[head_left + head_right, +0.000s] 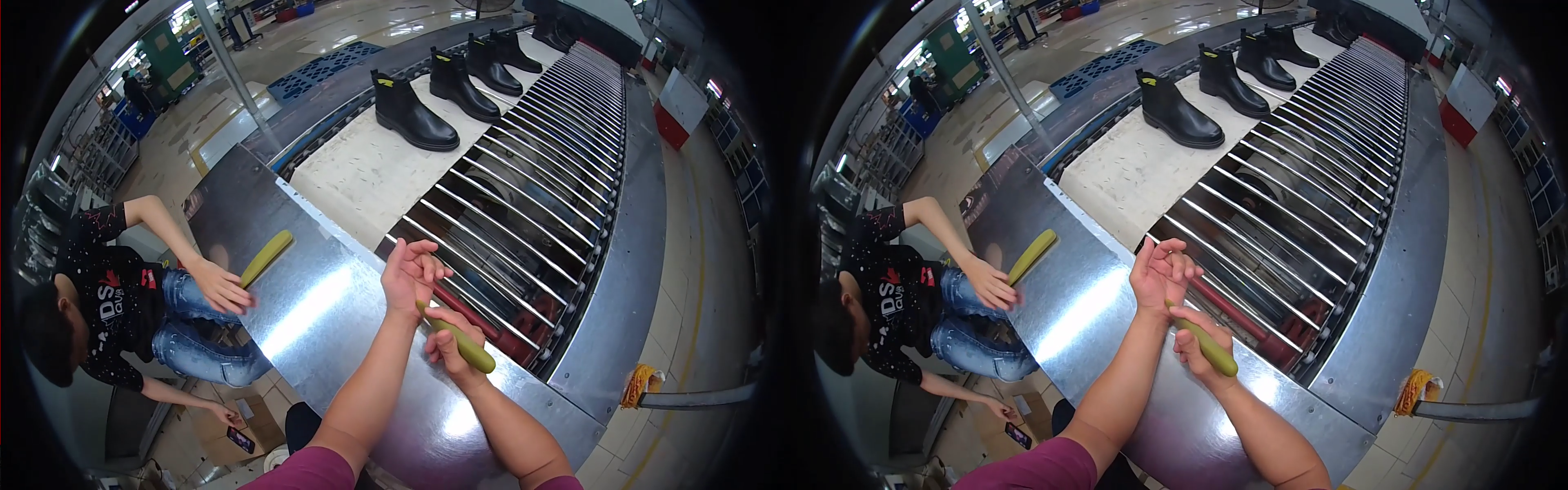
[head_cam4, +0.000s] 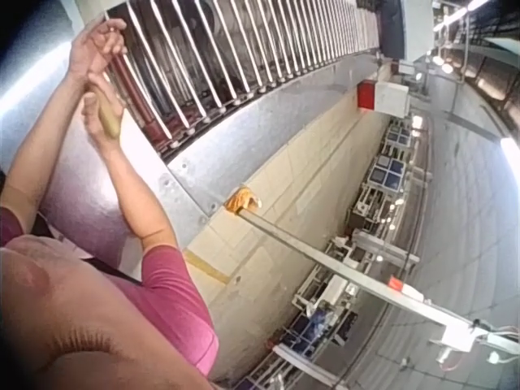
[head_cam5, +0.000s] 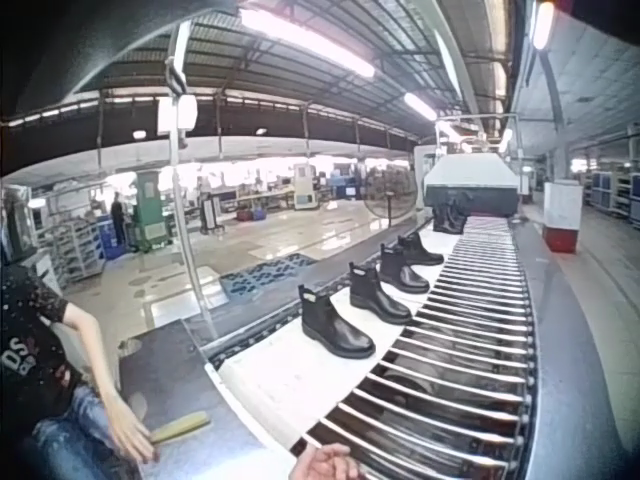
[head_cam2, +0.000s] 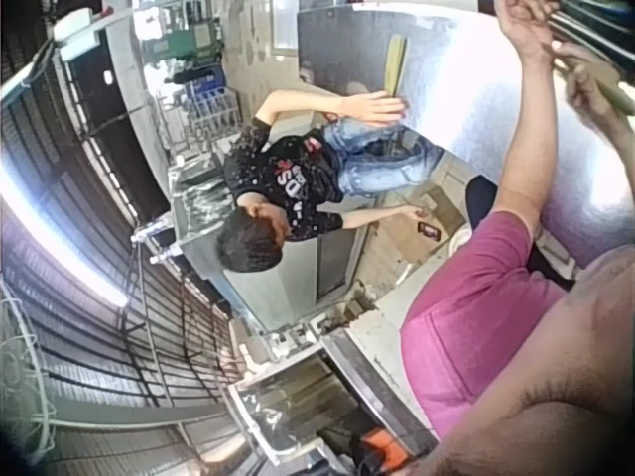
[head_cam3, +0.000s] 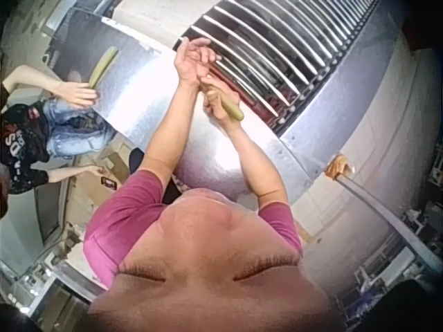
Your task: The recorder is applying adhesive to the edges of black boots using a small sponge-like applicator tool.
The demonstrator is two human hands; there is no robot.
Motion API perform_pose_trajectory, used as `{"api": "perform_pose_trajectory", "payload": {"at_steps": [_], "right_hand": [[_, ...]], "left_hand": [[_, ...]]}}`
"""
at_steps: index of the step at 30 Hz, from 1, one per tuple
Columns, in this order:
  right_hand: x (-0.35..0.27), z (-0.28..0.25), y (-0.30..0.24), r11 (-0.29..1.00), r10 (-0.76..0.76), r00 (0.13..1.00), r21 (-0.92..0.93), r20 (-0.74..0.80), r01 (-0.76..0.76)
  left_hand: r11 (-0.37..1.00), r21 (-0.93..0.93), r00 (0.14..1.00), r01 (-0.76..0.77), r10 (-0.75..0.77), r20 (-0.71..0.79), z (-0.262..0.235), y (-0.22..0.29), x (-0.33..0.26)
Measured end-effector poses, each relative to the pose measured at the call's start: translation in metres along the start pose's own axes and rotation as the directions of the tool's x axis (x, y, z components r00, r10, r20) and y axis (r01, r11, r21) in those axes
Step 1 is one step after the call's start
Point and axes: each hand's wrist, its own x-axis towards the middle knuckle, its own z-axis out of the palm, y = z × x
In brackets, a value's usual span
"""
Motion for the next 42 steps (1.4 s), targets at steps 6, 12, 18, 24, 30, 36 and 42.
{"api": "perform_pose_trajectory", "payload": {"at_steps": [6,12,18,24,30,36,42], "right_hand": [[0.001,-0.003,-0.007,0.985,0.165,0.986,0.054,-0.008,-0.164],[0.007,0.010,0.011,0.923,-0.201,0.980,-0.334,0.004,0.191],[0.015,0.008,-0.002,0.970,-0.121,0.991,-0.204,0.053,0.129],[0.013,0.005,-0.003,0.999,0.030,0.997,0.024,0.069,-0.031],[0.015,0.003,-0.003,0.972,-0.100,0.970,-0.187,0.223,0.143],[0.009,0.009,0.002,0.978,-0.010,0.987,-0.206,0.163,0.044],[0.010,0.010,-0.003,0.976,0.061,0.992,-0.213,0.107,-0.037]], "left_hand": [[0.995,-0.087,0.999,0.047,-0.047,0.003,0.001,-0.004,0.009],[0.998,-0.052,0.998,0.026,-0.028,-0.049,0.008,-0.001,0.011],[0.999,-0.017,0.998,0.041,-0.041,-0.046,0.011,0.004,0.011],[0.996,-0.080,0.999,0.037,-0.037,0.005,0.006,0.005,0.015],[0.997,0.023,0.997,0.076,-0.076,-0.001,0.013,-0.001,0.014],[0.961,0.269,0.998,0.059,-0.051,-0.038,0.016,-0.006,0.009],[0.953,0.300,0.999,0.041,-0.035,-0.027,0.022,-0.008,0.012]]}}
